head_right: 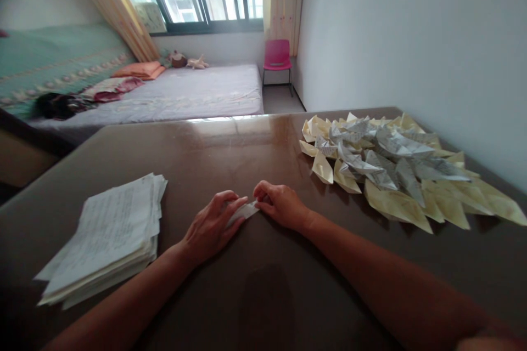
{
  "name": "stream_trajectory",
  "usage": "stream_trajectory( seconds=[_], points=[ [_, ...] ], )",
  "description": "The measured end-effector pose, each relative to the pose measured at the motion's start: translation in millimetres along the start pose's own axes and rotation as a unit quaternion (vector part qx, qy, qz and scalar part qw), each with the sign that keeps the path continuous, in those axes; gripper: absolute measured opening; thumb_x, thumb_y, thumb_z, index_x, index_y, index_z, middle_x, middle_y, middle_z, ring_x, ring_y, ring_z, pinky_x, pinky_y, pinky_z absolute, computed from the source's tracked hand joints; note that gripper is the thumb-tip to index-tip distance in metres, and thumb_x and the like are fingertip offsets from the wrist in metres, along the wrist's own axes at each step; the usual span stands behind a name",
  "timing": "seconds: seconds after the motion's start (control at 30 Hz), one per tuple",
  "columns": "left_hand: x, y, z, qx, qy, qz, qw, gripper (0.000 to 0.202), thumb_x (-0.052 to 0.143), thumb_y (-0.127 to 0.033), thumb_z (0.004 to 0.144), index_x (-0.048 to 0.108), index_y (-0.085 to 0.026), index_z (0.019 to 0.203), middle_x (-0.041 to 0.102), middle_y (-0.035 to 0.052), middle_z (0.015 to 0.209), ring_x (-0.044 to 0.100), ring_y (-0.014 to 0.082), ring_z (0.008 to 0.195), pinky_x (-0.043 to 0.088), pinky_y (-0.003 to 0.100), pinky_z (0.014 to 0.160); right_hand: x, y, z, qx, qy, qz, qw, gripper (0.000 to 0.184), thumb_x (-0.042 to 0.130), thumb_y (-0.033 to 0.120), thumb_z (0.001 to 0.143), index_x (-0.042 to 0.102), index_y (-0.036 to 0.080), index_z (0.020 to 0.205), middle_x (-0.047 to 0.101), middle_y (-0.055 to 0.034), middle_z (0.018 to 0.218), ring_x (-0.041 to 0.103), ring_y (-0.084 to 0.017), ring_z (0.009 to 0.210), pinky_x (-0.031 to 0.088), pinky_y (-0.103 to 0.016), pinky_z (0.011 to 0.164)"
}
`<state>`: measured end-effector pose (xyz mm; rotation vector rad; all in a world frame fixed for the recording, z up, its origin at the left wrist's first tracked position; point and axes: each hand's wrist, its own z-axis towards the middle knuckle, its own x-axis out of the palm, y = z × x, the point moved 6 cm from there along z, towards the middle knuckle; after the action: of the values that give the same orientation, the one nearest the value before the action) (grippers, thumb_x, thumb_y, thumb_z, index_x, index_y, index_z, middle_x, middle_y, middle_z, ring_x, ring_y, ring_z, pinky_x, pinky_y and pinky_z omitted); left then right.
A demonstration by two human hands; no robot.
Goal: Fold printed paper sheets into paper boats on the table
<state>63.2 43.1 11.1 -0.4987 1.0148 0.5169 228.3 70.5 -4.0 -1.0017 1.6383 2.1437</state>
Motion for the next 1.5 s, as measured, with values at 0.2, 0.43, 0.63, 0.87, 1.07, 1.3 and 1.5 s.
stream_trajectory(
  seconds=[0.2, 0.43, 0.63, 0.87, 1.07, 1.3, 1.5],
  points=[
    [-1.6, 7.1, 5.6, -0.034, 0.014, 0.005, 0.999, 0.050, 0.053, -0.032, 0.089, 0.042, -0.020, 0.136, 0.052, 0.0117, 0.131, 0.049, 0.0261, 0.120, 0.046, 0.042, 0.096, -2.4, 11.6, 1.4, -0.050, -0.013, 0.049, 0.997, 0.013, 0.058, 0.019, 0.084, 0.053, 0.021, 0.096, 0.062, 0.0012, 0.083, 0.059, -0.011, 0.073, 0.045, -0.022, 0.067],
    [1.2, 18.9, 3.8, -0.058, 0.012, -0.031, 0.998, 0.046, 0.055, -0.034, 0.089, 0.047, -0.019, 0.131, 0.065, 0.0082, 0.115, 0.052, 0.0250, 0.115, 0.042, 0.043, 0.096, -4.1, 14.9, 2.6, -0.078, -0.033, 0.105, 0.991, 0.015, 0.056, 0.014, 0.083, 0.052, 0.020, 0.096, 0.062, 0.0009, 0.086, 0.060, -0.010, 0.074, 0.049, -0.022, 0.069],
    [-4.3, 28.2, 6.3, -0.110, -0.036, -0.114, 0.987, 0.029, 0.063, -0.032, 0.084, 0.061, -0.023, 0.112, 0.068, 0.0041, 0.103, 0.057, 0.0207, 0.105, 0.047, 0.039, 0.092, -4.0, 18.5, 2.9, -0.073, -0.040, 0.173, 0.981, 0.026, 0.060, 0.017, 0.083, 0.052, 0.021, 0.108, 0.065, -0.0023, 0.097, 0.062, -0.012, 0.081, 0.051, -0.026, 0.076],
    [-5.7, 24.0, 9.5, -0.100, -0.035, -0.168, 0.980, 0.019, 0.065, -0.028, 0.083, 0.067, -0.024, 0.101, 0.069, 0.0036, 0.098, 0.060, 0.0193, 0.101, 0.050, 0.036, 0.089, 8.7, 7.3, 5.9, -0.003, -0.014, 0.279, 0.960, 0.020, 0.066, 0.025, 0.081, 0.058, 0.018, 0.098, 0.065, -0.0006, 0.085, 0.060, -0.011, 0.076, 0.048, -0.024, 0.070],
    [-6.3, 21.7, 8.9, -0.145, -0.022, -0.205, 0.968, 0.014, 0.068, -0.032, 0.080, 0.071, -0.024, 0.091, 0.069, 0.0038, 0.094, 0.064, 0.0182, 0.091, 0.052, 0.033, 0.084, 9.9, 11.7, 5.7, 0.002, -0.012, 0.292, 0.956, 0.013, 0.066, 0.027, 0.081, 0.059, 0.017, 0.087, 0.062, 0.0018, 0.075, 0.056, -0.010, 0.067, 0.044, -0.021, 0.061],
    [-5.4, 26.0, 7.5, -0.202, -0.011, -0.260, 0.944, 0.010, 0.066, -0.030, 0.081, 0.071, -0.022, 0.086, 0.067, 0.0023, 0.091, 0.065, 0.0139, 0.085, 0.051, 0.025, 0.078, 6.6, 19.0, 0.1, -0.054, -0.062, 0.147, 0.986, 0.008, 0.058, 0.024, 0.087, 0.065, 0.020, 0.090, 0.070, -0.0008, 0.086, 0.062, -0.012, 0.077, 0.048, -0.024, 0.071],
    [-8.7, 30.1, 4.6, -0.209, -0.032, -0.236, 0.948, 0.016, 0.067, -0.031, 0.081, 0.065, -0.021, 0.093, 0.067, 0.0008, 0.088, 0.064, 0.0127, 0.079, 0.051, 0.025, 0.073, 5.7, 30.7, -2.6, -0.111, -0.038, 0.060, 0.991, 0.016, 0.057, 0.027, 0.089, 0.068, 0.022, 0.099, 0.068, -0.0039, 0.103, 0.063, -0.013, 0.086, 0.048, -0.027, 0.081]
  ],
)
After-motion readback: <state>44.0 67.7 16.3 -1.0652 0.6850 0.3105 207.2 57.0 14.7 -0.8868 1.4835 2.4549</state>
